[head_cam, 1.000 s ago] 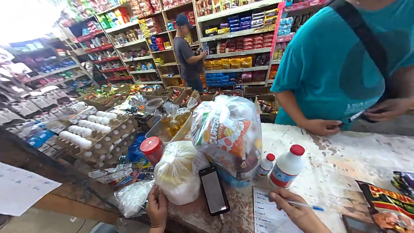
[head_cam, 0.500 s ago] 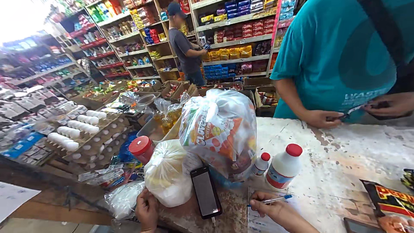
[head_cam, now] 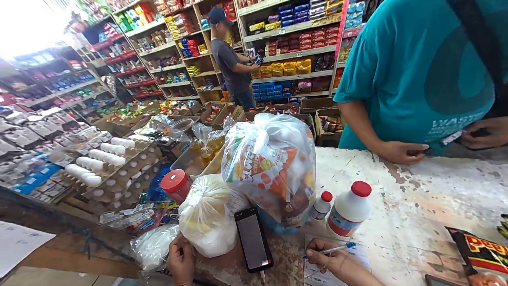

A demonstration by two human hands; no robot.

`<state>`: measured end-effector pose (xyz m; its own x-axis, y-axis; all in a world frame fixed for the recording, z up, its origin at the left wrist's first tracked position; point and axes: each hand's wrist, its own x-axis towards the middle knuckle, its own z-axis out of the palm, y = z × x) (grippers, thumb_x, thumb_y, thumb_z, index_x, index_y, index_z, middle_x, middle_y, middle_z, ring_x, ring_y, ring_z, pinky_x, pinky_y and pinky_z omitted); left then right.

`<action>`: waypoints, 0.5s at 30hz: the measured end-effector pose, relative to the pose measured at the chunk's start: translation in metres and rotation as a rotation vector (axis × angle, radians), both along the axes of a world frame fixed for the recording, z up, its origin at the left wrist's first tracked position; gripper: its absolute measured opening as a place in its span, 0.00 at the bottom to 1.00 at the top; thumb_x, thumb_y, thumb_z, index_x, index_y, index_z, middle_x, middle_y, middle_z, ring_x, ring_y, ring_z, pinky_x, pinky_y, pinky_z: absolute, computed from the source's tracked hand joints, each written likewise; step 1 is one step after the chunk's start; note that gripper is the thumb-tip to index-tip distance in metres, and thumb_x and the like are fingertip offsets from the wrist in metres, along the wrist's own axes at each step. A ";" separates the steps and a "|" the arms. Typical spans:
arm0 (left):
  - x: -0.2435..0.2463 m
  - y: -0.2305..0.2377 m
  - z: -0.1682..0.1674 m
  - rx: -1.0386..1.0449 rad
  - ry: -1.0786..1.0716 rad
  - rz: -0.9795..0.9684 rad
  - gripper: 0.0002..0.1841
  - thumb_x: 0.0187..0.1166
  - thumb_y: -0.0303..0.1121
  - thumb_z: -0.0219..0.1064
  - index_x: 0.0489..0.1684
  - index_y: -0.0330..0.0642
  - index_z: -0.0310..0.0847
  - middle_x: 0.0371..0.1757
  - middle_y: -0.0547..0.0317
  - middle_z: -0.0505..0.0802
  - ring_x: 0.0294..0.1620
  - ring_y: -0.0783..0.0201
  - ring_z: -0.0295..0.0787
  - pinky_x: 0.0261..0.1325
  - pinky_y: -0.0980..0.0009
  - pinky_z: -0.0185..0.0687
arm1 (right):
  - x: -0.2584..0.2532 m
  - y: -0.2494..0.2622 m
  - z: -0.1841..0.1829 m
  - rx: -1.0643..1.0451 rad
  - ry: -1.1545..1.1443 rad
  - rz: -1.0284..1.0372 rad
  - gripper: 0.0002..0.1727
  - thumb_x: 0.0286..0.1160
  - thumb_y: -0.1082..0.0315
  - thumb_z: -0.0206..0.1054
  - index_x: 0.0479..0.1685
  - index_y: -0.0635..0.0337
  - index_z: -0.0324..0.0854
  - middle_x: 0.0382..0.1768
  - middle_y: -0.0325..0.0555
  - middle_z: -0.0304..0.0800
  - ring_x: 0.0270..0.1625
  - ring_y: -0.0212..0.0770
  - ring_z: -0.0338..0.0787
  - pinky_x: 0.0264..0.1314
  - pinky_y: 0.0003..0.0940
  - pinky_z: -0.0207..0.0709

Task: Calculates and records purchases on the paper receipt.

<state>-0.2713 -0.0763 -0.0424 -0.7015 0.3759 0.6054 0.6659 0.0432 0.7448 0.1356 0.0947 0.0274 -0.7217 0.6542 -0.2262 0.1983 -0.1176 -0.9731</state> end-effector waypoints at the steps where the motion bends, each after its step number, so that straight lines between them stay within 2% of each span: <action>1: 0.000 0.000 0.000 0.001 0.000 -0.002 0.18 0.79 0.26 0.56 0.57 0.16 0.76 0.33 0.52 0.88 0.30 0.85 0.80 0.40 0.87 0.78 | 0.000 0.000 0.000 -0.001 0.002 -0.001 0.05 0.81 0.63 0.66 0.40 0.52 0.86 0.31 0.28 0.89 0.31 0.23 0.86 0.35 0.20 0.81; 10: 0.002 0.000 0.001 0.037 -0.007 -0.018 0.16 0.77 0.23 0.56 0.55 0.15 0.75 0.34 0.54 0.87 0.32 0.89 0.79 0.41 0.90 0.77 | 0.002 0.001 -0.001 0.001 -0.017 0.003 0.06 0.81 0.62 0.67 0.41 0.52 0.86 0.32 0.29 0.90 0.31 0.23 0.86 0.36 0.21 0.81; 15: 0.002 -0.001 0.000 0.026 -0.017 -0.007 0.16 0.79 0.24 0.57 0.55 0.15 0.75 0.34 0.54 0.87 0.32 0.87 0.80 0.42 0.88 0.78 | 0.001 -0.001 0.000 -0.009 -0.019 0.001 0.06 0.81 0.64 0.66 0.42 0.55 0.85 0.31 0.29 0.89 0.30 0.23 0.86 0.35 0.22 0.81</action>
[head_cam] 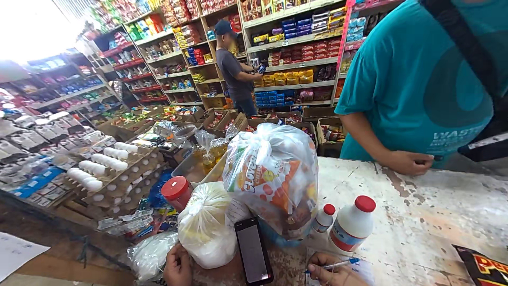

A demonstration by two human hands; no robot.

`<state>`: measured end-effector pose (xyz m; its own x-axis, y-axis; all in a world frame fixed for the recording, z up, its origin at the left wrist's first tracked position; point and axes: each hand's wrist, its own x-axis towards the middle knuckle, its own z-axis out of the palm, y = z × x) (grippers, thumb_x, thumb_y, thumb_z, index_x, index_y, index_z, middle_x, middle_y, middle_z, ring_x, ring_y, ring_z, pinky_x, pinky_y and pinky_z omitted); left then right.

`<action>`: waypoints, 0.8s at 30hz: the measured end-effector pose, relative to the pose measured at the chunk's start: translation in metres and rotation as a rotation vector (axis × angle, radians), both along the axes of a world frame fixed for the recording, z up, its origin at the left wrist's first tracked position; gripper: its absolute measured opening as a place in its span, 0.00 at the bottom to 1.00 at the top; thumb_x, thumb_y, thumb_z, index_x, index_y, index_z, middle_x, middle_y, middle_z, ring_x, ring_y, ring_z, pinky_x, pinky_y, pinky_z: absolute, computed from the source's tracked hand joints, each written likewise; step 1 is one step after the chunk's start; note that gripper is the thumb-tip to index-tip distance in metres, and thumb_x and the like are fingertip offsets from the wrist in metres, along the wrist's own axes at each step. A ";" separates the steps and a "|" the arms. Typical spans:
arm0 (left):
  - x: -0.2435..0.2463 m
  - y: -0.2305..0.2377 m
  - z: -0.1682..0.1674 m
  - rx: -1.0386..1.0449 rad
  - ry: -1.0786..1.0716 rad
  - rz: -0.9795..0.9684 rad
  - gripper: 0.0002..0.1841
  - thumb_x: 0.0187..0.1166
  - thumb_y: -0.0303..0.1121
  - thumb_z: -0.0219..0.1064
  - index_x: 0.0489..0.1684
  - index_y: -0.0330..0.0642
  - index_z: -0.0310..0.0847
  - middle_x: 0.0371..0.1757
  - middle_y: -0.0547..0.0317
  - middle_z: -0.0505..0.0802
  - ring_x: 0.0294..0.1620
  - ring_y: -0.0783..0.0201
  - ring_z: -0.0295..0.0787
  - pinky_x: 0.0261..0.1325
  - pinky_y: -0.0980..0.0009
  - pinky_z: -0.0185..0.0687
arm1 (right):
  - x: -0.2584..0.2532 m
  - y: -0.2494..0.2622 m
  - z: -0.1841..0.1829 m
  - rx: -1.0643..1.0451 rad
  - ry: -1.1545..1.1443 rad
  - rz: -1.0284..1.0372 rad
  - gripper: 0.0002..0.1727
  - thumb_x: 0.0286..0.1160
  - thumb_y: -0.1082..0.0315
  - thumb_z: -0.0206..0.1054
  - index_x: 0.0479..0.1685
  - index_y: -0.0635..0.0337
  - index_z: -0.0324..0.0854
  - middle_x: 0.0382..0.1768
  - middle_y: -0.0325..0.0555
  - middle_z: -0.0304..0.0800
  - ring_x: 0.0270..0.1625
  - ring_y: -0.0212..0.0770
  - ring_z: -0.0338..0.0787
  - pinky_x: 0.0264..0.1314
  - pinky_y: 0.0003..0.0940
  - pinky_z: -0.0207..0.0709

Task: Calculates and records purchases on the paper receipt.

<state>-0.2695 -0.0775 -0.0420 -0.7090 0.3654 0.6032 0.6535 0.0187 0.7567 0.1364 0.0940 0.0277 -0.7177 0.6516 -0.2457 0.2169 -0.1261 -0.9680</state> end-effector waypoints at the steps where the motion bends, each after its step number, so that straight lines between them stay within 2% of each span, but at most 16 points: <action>1: 0.000 0.000 0.000 0.000 0.010 0.000 0.15 0.79 0.24 0.57 0.54 0.16 0.76 0.34 0.53 0.87 0.32 0.87 0.80 0.42 0.88 0.79 | 0.000 0.000 0.000 0.009 0.003 0.000 0.06 0.80 0.64 0.65 0.42 0.55 0.85 0.31 0.29 0.89 0.30 0.23 0.85 0.35 0.22 0.80; 8: -0.001 0.001 -0.001 0.008 0.015 0.006 0.15 0.81 0.25 0.57 0.53 0.17 0.77 0.31 0.57 0.86 0.29 0.88 0.78 0.39 0.89 0.77 | 0.000 0.000 -0.002 0.017 0.012 -0.002 0.06 0.80 0.62 0.66 0.42 0.53 0.85 0.31 0.28 0.89 0.30 0.22 0.86 0.35 0.21 0.81; 13: -0.002 0.001 -0.001 -0.005 0.027 0.033 0.16 0.79 0.26 0.57 0.54 0.17 0.78 0.32 0.53 0.88 0.29 0.87 0.79 0.39 0.88 0.78 | -0.002 0.000 -0.003 0.001 0.027 -0.019 0.05 0.80 0.64 0.66 0.40 0.54 0.86 0.30 0.29 0.90 0.29 0.23 0.86 0.34 0.21 0.81; 22: -0.008 0.001 -0.008 0.000 0.063 0.035 0.16 0.79 0.29 0.58 0.53 0.21 0.81 0.31 0.53 0.89 0.28 0.80 0.82 0.38 0.84 0.80 | -0.003 0.000 -0.002 0.011 0.009 -0.036 0.06 0.81 0.66 0.65 0.42 0.57 0.85 0.31 0.32 0.91 0.30 0.26 0.88 0.34 0.22 0.83; 24: -0.008 0.001 -0.008 -0.012 0.063 0.044 0.16 0.81 0.30 0.58 0.54 0.22 0.82 0.34 0.50 0.91 0.30 0.77 0.84 0.41 0.80 0.83 | -0.003 0.001 -0.001 0.002 0.010 -0.048 0.05 0.81 0.68 0.65 0.42 0.58 0.85 0.30 0.33 0.91 0.29 0.27 0.88 0.34 0.23 0.84</action>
<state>-0.2780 -0.0765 -0.0505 -0.6853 0.3421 0.6429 0.6981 0.0575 0.7137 0.1336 0.0949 0.0262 -0.6875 0.6862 -0.2375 0.2014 -0.1341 -0.9703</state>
